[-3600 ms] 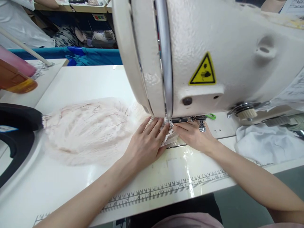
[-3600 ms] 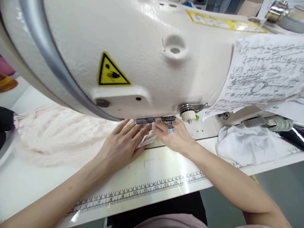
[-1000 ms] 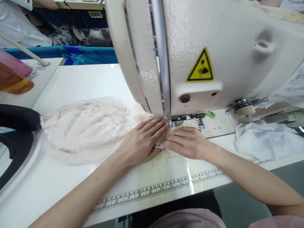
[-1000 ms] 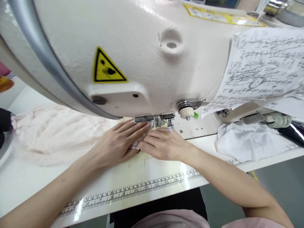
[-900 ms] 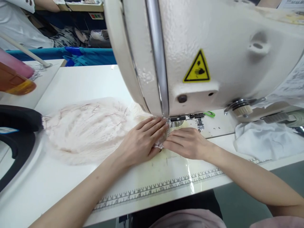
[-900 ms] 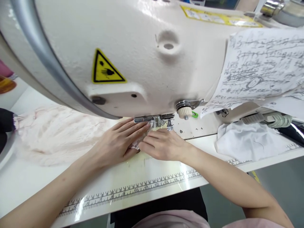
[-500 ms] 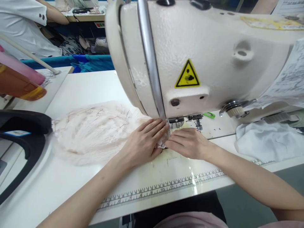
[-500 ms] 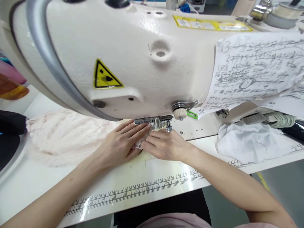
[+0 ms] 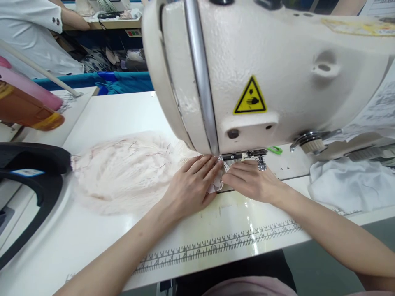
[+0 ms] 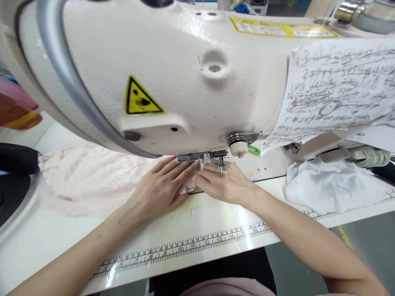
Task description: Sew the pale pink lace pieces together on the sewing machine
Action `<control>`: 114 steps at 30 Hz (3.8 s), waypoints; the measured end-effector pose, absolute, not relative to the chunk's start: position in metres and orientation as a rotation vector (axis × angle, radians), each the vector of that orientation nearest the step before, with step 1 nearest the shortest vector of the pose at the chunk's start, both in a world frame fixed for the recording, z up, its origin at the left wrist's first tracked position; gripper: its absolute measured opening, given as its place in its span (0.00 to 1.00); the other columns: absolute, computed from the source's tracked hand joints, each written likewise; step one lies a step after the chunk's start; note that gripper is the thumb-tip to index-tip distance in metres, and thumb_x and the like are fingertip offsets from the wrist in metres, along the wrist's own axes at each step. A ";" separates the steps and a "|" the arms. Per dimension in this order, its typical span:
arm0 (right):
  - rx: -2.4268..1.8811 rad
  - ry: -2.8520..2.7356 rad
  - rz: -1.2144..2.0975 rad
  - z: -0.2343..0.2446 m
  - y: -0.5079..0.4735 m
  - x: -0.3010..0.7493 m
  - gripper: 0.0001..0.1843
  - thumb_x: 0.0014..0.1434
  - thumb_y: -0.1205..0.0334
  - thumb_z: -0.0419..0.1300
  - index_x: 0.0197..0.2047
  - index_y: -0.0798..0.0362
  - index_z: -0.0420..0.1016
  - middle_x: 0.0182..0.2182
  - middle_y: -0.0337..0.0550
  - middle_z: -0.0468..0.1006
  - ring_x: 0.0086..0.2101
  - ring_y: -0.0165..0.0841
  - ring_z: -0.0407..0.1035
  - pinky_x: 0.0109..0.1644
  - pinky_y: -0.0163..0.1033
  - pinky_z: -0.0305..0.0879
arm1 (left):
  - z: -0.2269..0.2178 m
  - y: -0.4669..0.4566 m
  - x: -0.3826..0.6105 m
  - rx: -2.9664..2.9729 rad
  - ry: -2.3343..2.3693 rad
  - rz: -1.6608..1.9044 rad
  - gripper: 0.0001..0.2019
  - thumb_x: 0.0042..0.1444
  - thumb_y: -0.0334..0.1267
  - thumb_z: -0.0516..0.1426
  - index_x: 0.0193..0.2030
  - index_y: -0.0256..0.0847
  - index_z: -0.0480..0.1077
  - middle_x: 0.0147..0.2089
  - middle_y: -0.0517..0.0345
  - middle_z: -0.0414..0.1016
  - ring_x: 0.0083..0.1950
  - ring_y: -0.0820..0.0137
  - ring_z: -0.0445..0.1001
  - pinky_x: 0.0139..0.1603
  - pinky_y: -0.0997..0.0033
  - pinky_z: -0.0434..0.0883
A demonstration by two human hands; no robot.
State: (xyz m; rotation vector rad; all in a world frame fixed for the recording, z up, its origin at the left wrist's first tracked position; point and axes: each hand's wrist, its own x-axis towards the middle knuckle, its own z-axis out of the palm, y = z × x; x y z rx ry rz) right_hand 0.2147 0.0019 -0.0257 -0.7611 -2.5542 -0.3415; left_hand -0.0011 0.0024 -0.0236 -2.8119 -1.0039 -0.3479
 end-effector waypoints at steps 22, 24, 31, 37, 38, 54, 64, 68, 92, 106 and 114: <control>-0.844 -2.574 -0.329 -0.014 0.002 0.221 0.15 0.60 0.79 0.49 0.38 0.52 0.71 0.31 0.36 0.77 0.34 0.27 0.67 0.33 0.35 0.56 | -0.024 -0.001 -0.001 -2.821 -0.789 -0.511 0.16 0.64 0.32 0.50 0.55 0.31 0.69 0.59 0.46 0.71 0.60 0.60 0.70 0.62 0.57 0.69; -0.809 -2.590 -0.236 -0.020 0.002 0.220 0.14 0.61 0.78 0.50 0.40 0.52 0.72 0.34 0.38 0.78 0.37 0.28 0.68 0.36 0.34 0.60 | -0.024 -0.001 -0.001 -2.820 -0.808 -0.537 0.14 0.64 0.32 0.50 0.53 0.32 0.70 0.57 0.46 0.73 0.59 0.62 0.72 0.60 0.59 0.71; -0.834 -2.523 -0.094 -0.035 -0.002 0.211 0.14 0.60 0.77 0.54 0.41 0.49 0.75 0.38 0.38 0.80 0.43 0.30 0.72 0.41 0.36 0.67 | -0.023 0.005 -0.004 -2.841 -0.878 -0.568 0.13 0.65 0.34 0.50 0.50 0.32 0.71 0.56 0.45 0.74 0.57 0.62 0.73 0.60 0.58 0.72; -0.855 -2.523 -0.191 -0.031 0.000 0.210 0.13 0.61 0.78 0.52 0.41 0.53 0.74 0.39 0.38 0.81 0.44 0.29 0.72 0.46 0.36 0.68 | -0.023 0.006 -0.003 -2.831 -0.907 -0.557 0.13 0.66 0.33 0.48 0.48 0.31 0.71 0.56 0.44 0.74 0.57 0.61 0.73 0.61 0.57 0.71; -0.852 -2.523 -0.197 -0.031 0.000 0.210 0.13 0.61 0.78 0.52 0.41 0.54 0.74 0.39 0.38 0.81 0.43 0.29 0.72 0.47 0.36 0.67 | -0.023 0.006 -0.002 -2.824 -0.914 -0.554 0.13 0.66 0.33 0.48 0.48 0.30 0.71 0.56 0.44 0.74 0.57 0.61 0.73 0.61 0.57 0.71; -1.011 -2.542 -0.074 -0.035 0.008 0.214 0.16 0.63 0.76 0.50 0.40 0.50 0.75 0.42 0.37 0.79 0.40 0.27 0.71 0.42 0.35 0.66 | -0.029 0.008 -0.002 -2.749 -0.952 -0.492 0.17 0.66 0.34 0.49 0.57 0.29 0.68 0.58 0.43 0.72 0.59 0.58 0.71 0.62 0.54 0.70; -1.155 -2.407 -0.249 -0.030 0.007 0.216 0.11 0.61 0.70 0.56 0.40 0.46 0.77 0.41 0.28 0.81 0.33 0.27 0.73 0.32 0.36 0.61 | -0.032 0.009 -0.004 -2.734 -0.954 -0.484 0.16 0.66 0.34 0.49 0.57 0.33 0.69 0.58 0.44 0.72 0.60 0.56 0.70 0.61 0.52 0.70; -1.215 -2.387 -0.186 -0.025 0.007 0.213 0.12 0.61 0.70 0.55 0.35 0.47 0.77 0.34 0.30 0.81 0.30 0.27 0.71 0.32 0.36 0.59 | -0.033 0.009 -0.005 -2.728 -0.930 -0.469 0.17 0.66 0.34 0.49 0.58 0.33 0.69 0.57 0.42 0.73 0.60 0.55 0.70 0.61 0.51 0.70; -1.269 -2.321 -0.056 -0.035 0.018 0.215 0.13 0.66 0.59 0.52 0.37 0.45 0.79 0.32 0.36 0.80 0.36 0.32 0.71 0.42 0.39 0.62 | -0.028 0.006 0.001 -2.573 -0.779 -0.391 0.16 0.64 0.25 0.49 0.55 0.30 0.69 0.57 0.47 0.73 0.55 0.60 0.74 0.55 0.61 0.72; -1.310 -2.346 -0.183 -0.032 0.001 0.211 0.16 0.67 0.52 0.51 0.44 0.46 0.80 0.26 0.35 0.76 0.27 0.28 0.68 0.42 0.40 0.59 | -0.032 0.009 -0.002 -2.701 -0.952 -0.444 0.18 0.65 0.32 0.51 0.61 0.34 0.65 0.59 0.49 0.72 0.60 0.58 0.70 0.63 0.54 0.67; -1.338 -2.389 -0.177 -0.033 0.000 0.211 0.17 0.67 0.52 0.50 0.47 0.45 0.78 0.35 0.40 0.79 0.31 0.32 0.70 0.46 0.43 0.60 | -0.031 0.008 0.000 -2.635 -0.924 -0.438 0.16 0.66 0.33 0.50 0.57 0.31 0.69 0.57 0.49 0.74 0.59 0.58 0.72 0.61 0.55 0.69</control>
